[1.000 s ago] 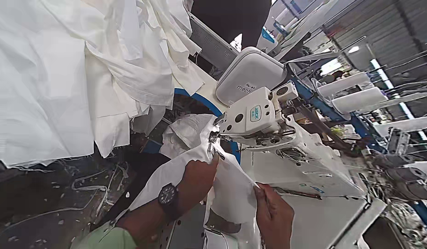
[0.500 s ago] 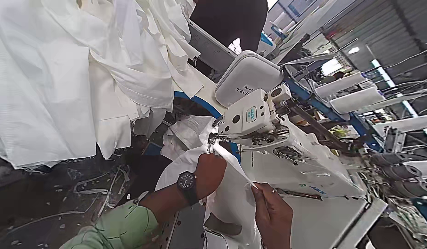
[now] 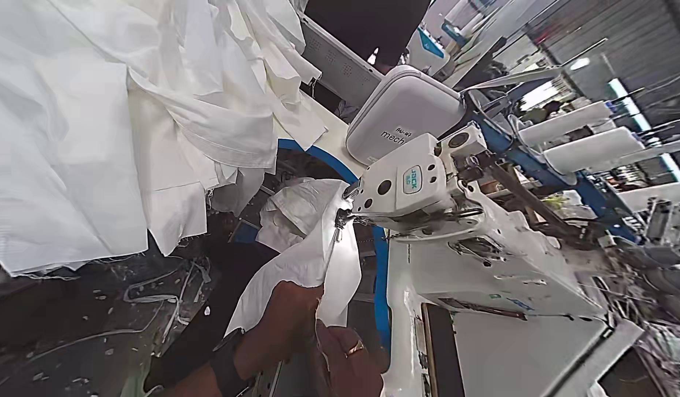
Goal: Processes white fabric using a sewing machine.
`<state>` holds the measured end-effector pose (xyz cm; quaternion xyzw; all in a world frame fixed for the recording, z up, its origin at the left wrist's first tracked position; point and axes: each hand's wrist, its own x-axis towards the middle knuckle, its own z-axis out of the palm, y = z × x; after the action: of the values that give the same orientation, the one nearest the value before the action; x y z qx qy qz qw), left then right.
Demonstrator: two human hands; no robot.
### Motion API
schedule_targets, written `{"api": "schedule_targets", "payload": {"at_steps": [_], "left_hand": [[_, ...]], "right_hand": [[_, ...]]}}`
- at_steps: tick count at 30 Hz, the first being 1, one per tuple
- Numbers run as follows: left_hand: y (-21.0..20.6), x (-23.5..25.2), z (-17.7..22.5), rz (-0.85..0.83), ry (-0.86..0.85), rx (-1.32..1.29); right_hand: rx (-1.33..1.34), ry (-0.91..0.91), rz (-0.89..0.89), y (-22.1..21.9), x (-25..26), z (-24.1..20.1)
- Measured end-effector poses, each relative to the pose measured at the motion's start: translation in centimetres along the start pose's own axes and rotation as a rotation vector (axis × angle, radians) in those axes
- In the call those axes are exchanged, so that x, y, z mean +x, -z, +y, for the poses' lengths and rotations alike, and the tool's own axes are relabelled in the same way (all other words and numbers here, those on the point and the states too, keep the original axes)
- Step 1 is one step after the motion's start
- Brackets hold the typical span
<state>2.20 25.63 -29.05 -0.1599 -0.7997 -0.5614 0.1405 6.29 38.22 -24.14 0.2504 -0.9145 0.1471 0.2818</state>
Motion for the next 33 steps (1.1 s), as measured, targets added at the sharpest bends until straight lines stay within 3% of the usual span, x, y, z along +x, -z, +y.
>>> {"api": "schedule_targets", "payload": {"at_steps": [6, 12, 23, 25, 27, 29, 30, 33], "left_hand": [[-0.6, 0.5, 0.2, 0.119, -0.002, -0.020], [-1.4, 0.0, -0.8, 0.248, -0.030, 0.017], [-2.7, 5.6, -3.1, 0.408, -0.184, 0.164], [-2.4, 6.0, -3.7, 0.346, -0.180, 0.128], [-0.2, 7.5, -3.5, 0.128, -0.134, 0.038], [3.8, 12.3, -2.5, -0.094, -0.093, 0.025], [5.2, 15.5, -2.4, -0.112, -0.116, 0.073], [4.8, 21.2, -6.7, -0.285, -0.044, 0.163]], "right_hand": [[-0.097, -0.005, 0.040, -0.5, 1.7, 1.5], [0.069, -0.040, 0.129, -3.0, 1.7, 2.6], [-0.005, -0.100, 0.157, -5.4, 4.7, 4.8], [-0.012, -0.145, 0.130, -5.7, 4.8, 4.5], [-0.022, -0.161, 0.123, -5.8, 5.0, 4.6], [-0.034, -0.163, 0.128, -6.0, 5.3, 4.9], [-0.041, -0.161, 0.123, -6.0, 5.3, 5.1], [-0.073, -0.133, 0.112, -6.2, 4.9, 5.0]]}}
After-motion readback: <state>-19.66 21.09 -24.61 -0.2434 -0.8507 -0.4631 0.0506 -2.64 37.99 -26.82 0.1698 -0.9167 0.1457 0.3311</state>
